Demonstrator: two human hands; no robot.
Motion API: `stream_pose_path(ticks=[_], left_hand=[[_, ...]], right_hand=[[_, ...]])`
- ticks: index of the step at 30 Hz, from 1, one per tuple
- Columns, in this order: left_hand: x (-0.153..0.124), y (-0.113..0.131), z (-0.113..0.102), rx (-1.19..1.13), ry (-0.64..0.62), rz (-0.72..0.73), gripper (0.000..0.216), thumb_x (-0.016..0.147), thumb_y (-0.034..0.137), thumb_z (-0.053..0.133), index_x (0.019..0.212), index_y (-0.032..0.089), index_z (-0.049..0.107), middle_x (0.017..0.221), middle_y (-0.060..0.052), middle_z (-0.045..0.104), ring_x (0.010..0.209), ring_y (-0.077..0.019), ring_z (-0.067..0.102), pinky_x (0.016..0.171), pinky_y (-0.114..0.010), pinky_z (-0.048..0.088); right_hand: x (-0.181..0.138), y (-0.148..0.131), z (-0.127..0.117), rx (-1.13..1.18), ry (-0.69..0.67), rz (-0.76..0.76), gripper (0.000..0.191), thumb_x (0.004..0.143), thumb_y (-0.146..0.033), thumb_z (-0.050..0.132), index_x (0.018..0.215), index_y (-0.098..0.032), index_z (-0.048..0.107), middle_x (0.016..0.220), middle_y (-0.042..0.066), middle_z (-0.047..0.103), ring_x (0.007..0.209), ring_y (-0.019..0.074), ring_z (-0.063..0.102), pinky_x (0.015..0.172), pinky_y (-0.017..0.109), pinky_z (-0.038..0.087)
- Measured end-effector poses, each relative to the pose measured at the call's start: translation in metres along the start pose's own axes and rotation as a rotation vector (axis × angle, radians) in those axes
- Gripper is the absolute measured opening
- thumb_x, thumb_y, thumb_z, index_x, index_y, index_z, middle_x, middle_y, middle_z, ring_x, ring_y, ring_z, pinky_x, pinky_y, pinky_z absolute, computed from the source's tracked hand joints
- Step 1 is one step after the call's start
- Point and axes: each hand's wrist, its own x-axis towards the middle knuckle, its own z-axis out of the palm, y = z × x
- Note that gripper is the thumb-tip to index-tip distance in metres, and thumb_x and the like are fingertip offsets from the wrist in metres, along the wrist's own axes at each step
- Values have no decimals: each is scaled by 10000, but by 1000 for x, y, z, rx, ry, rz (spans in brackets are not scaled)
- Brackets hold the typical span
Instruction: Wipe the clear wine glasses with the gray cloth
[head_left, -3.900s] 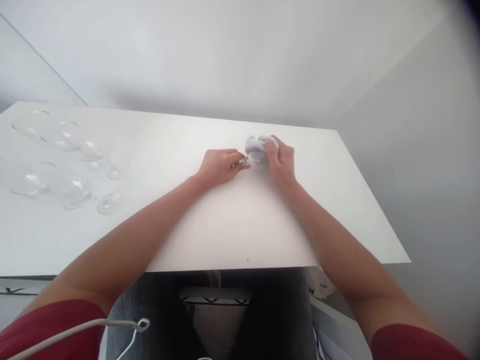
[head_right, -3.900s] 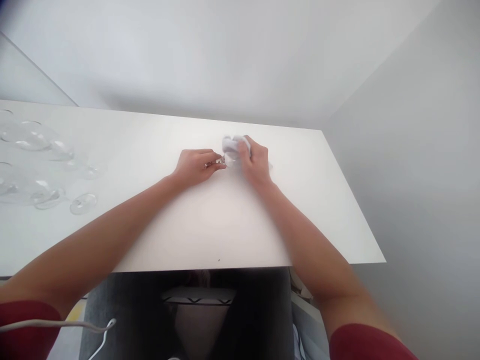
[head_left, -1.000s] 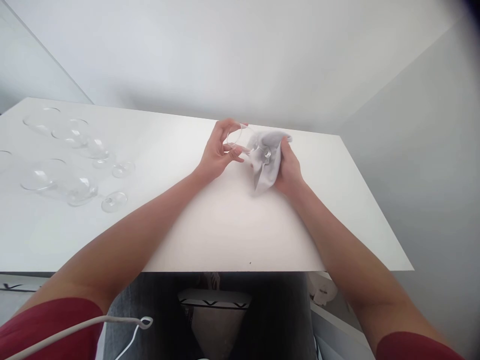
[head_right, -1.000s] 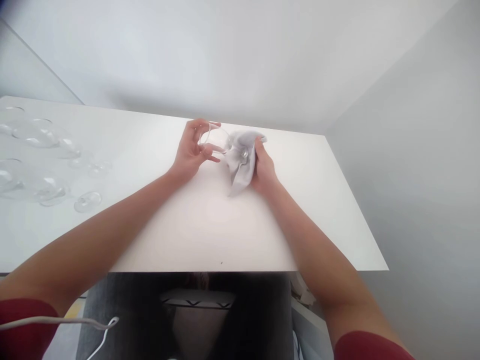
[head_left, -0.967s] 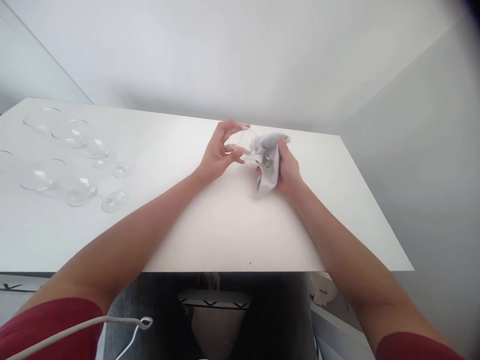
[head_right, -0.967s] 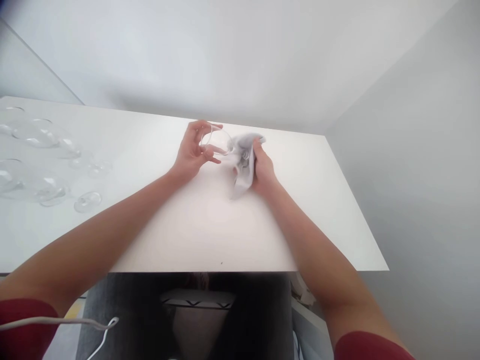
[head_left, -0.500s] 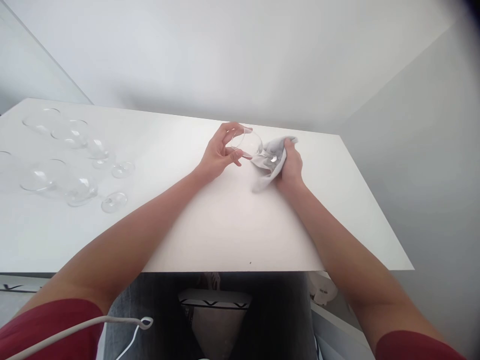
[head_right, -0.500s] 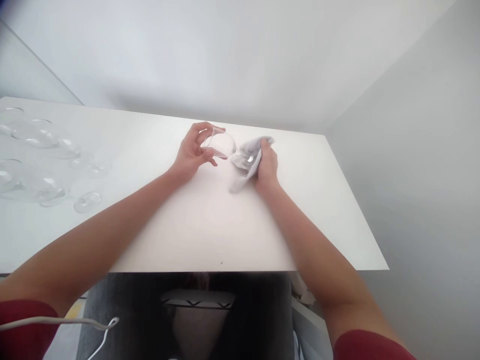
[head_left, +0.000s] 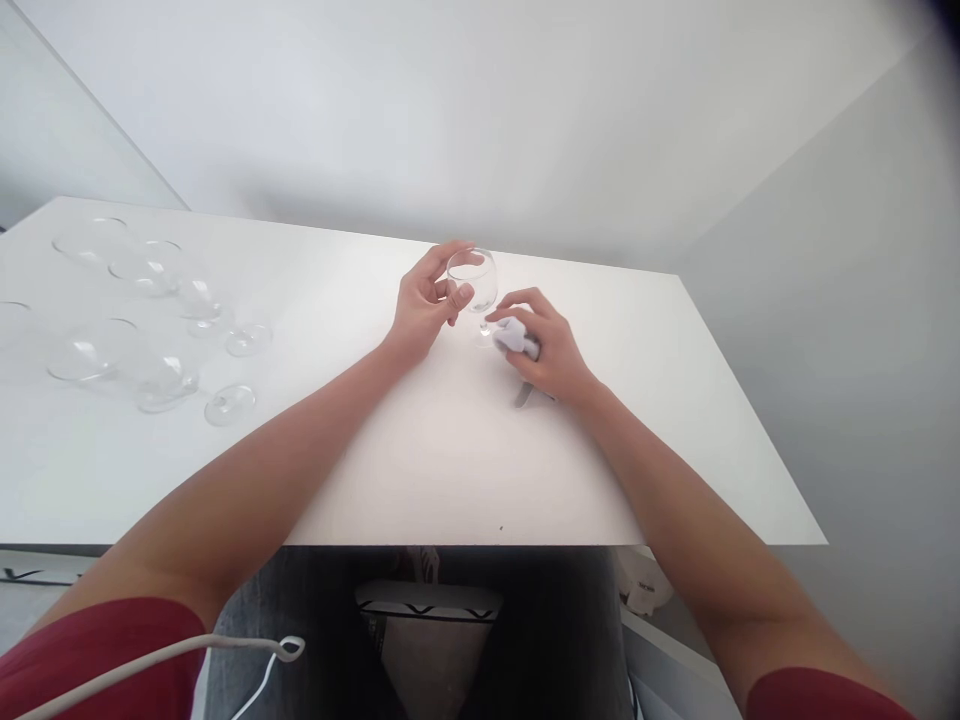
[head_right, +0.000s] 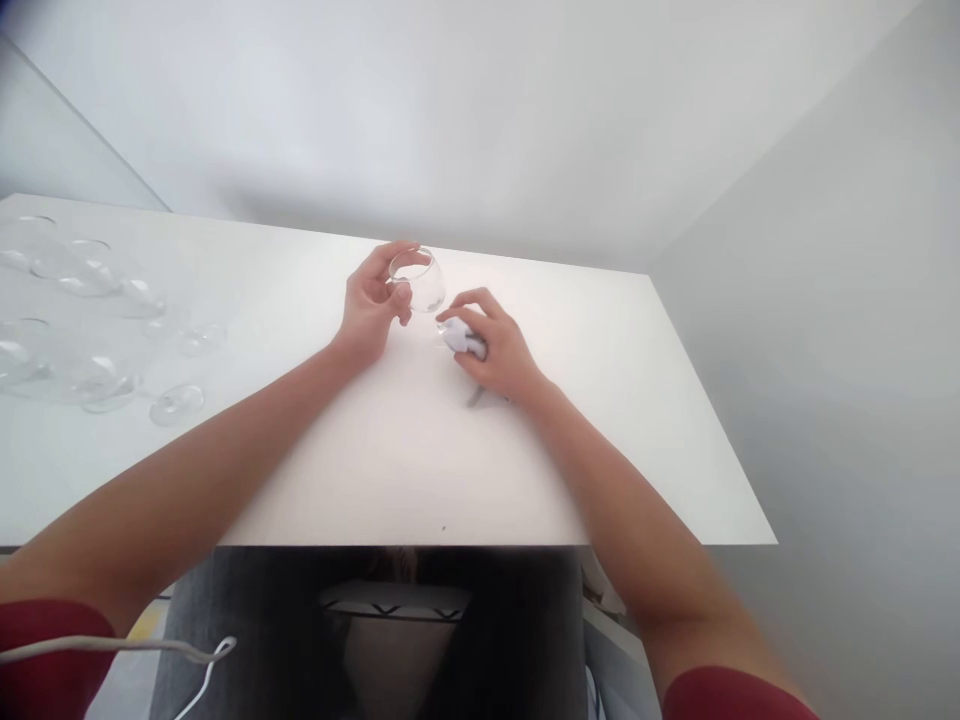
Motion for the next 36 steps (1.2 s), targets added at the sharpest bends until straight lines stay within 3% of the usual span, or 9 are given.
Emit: stream_pose_path(ticks=[3, 9, 19, 29, 32, 36], left_hand=[[0, 1, 0, -18, -31, -1, 647, 845, 691, 714, 1384, 349, 612, 1354, -102, 685, 787, -170, 736, 571, -301, 587], [1, 1, 0, -28, -82, -6, 672, 821, 658, 762, 1410, 371, 610, 1382, -101, 665, 807, -173, 741, 561, -284, 583], [-1, 7, 5, -20, -136, -55, 770, 793, 605, 815, 1472, 377, 534, 1484, -128, 603, 878, -199, 742, 604, -298, 623], [-1, 4, 5, -49, -141, -93, 702, 815, 594, 795, 1414, 359, 513, 1484, -121, 578, 916, -194, 725, 570, -264, 604], [-1, 1, 5, -15, -76, -119, 589, 866, 592, 743, 1350, 333, 528, 1403, -111, 598, 821, -146, 697, 535, -245, 580], [0, -2, 4, 19, 26, -183, 418, 926, 576, 674, 1226, 311, 557, 1252, -67, 610, 625, -67, 607, 485, -234, 538]], right_hand=[[0, 2, 1, -144, -181, -30, 431, 858, -235, 573, 1266, -292, 701, 1478, 59, 549, 777, 165, 638, 794, 355, 524], [2, 6, 4, -336, -282, -53, 512, 888, -272, 563, 1392, -318, 645, 1526, 47, 540, 895, 207, 681, 725, 336, 503], [2, 2, 6, -411, -305, -11, 437, 917, -294, 556, 1339, -296, 674, 1516, 32, 591, 980, 244, 703, 718, 340, 497], [2, -1, 5, -445, -304, 53, 461, 897, -257, 546, 1343, -294, 656, 1516, 33, 591, 974, 261, 697, 682, 350, 485], [1, 4, 4, -465, -246, 150, 462, 905, -249, 535, 1353, -297, 635, 1478, 54, 611, 1003, 287, 691, 728, 383, 516], [1, 11, 3, -564, -135, 410, 406, 936, -309, 508, 1316, -246, 635, 1364, 150, 639, 956, 348, 675, 751, 471, 536]])
